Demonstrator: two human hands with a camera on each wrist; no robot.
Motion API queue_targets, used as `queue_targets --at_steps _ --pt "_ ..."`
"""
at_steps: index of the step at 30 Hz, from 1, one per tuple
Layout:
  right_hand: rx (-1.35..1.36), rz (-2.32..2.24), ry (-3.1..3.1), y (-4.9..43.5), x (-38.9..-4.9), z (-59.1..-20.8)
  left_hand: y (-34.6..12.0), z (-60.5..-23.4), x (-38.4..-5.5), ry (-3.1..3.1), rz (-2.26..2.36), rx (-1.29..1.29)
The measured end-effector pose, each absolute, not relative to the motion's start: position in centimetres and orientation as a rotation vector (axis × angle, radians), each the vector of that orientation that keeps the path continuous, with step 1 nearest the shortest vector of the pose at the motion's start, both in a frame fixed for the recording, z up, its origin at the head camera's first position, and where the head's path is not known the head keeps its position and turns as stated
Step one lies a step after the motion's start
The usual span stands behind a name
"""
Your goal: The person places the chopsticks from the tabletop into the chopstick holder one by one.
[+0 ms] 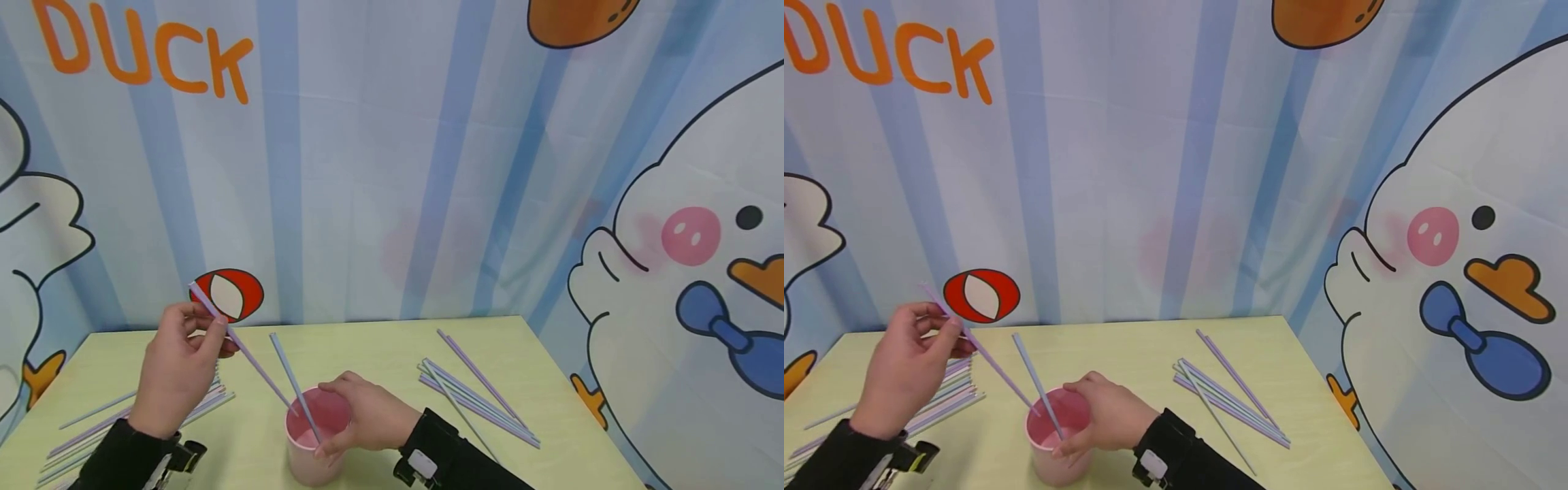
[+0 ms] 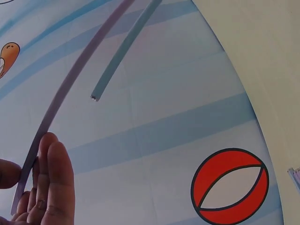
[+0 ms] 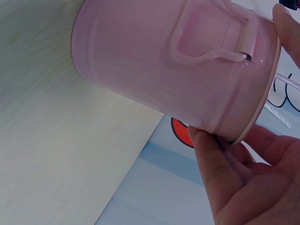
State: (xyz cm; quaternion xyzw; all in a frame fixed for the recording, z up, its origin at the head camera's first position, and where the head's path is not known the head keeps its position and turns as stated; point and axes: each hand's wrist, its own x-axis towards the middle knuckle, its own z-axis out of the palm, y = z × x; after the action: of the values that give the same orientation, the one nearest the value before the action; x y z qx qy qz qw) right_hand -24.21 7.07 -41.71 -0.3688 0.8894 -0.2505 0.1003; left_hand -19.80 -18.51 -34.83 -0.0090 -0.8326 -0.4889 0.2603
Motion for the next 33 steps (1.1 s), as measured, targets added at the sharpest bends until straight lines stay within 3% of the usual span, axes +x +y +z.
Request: queue_targets --at_steps 33 --pt "-1.13 -0.724 2.647 7.1 -24.1 -41.8 -15.6 -40.5 -21.2 -2.668 -1.254 0.055"
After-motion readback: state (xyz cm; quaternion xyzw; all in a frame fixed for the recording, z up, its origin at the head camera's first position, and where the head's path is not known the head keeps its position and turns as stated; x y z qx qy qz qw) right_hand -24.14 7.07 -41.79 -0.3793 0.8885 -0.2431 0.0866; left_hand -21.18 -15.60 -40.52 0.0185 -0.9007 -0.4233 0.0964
